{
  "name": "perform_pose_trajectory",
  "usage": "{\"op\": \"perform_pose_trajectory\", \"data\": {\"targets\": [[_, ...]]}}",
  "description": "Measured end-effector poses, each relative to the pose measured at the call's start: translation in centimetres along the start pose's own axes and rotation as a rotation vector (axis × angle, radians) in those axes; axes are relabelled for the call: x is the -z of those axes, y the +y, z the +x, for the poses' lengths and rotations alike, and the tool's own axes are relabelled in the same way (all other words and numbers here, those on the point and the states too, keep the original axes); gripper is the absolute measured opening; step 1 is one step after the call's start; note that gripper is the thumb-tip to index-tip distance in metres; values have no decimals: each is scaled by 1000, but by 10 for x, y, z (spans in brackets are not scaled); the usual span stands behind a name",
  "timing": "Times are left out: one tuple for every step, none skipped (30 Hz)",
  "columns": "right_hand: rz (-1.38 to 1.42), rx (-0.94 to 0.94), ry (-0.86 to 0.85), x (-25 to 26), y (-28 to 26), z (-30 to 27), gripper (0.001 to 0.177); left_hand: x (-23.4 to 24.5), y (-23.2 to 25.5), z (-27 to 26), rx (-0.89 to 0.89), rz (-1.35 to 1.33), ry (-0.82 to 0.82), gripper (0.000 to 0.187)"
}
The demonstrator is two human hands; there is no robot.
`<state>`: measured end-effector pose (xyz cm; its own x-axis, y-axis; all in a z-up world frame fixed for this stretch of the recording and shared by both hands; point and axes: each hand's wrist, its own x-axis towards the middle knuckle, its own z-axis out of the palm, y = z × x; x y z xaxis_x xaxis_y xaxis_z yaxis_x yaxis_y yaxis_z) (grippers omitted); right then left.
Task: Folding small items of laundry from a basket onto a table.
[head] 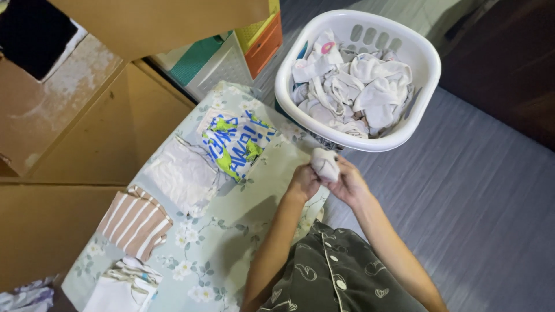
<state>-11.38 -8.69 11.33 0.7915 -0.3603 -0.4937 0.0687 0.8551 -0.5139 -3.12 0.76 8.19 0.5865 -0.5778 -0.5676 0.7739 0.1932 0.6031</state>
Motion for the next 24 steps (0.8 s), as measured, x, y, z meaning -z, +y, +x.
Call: {"op": "perform_pose_trajectory", "data": {"targets": [[-5,-3,0,-2,1,0,25,7,0,4,-1,-5,2,8],[-68,6,15,-6,2,1,25,13,2,7,73,-90,2,6],[-132,15,29,-10,4,2,26,20,5,9,145,-175,1,6],[-136,5,22,11,14,18,26,33,2,12,139,-182,9,6],[-287,106,79,32,26,34,24,45,-1,15,66,13,72,20],[-437,210,135,52,35,51,23,56,-2,19,-5,208,132,39],[-441,205,129,52,41,55,23,53,6,7,-9,203,138,39],[-578,193,138,52,47,59,21,50,15,-5,-27,160,112,43],[-715,181,147,53,53,62,18,48,24,-18,-45,117,86,48],[-719,174,138,39,60,58,18,62,17,-13,-50,111,95,48],[-738,115,93,27,66,54,18,77,10,-8,-149,268,118,58],[-758,58,52,14,70,49,19,89,3,-2,-244,425,139,69],[-763,53,46,14,76,55,19,95,6,-3,-246,419,146,69],[-729,60,85,15,81,61,20,100,9,-3,-231,357,214,71],[-694,67,124,16,86,67,21,105,11,-3,-215,294,282,73],[-696,66,122,17,83,69,21,106,16,-1,-216,292,284,73],[-698,80,155,17,80,71,22,106,21,0,-239,296,350,76],[-697,96,190,18,78,74,25,107,27,2,-261,302,413,80],[-697,96,190,14,76,67,25,114,25,11,-261,302,413,80],[-787,124,199,12,72,60,28,119,21,20,-258,277,411,85],[-877,151,207,10,68,52,32,124,17,30,-255,251,409,91],[-875,155,215,8,69,47,32,121,20,22,-251,254,401,91],[-945,165,192,5,70,42,40,118,23,13,-252,280,408,89],[-1014,174,167,2,71,37,48,115,26,5,-254,306,415,88]]}}
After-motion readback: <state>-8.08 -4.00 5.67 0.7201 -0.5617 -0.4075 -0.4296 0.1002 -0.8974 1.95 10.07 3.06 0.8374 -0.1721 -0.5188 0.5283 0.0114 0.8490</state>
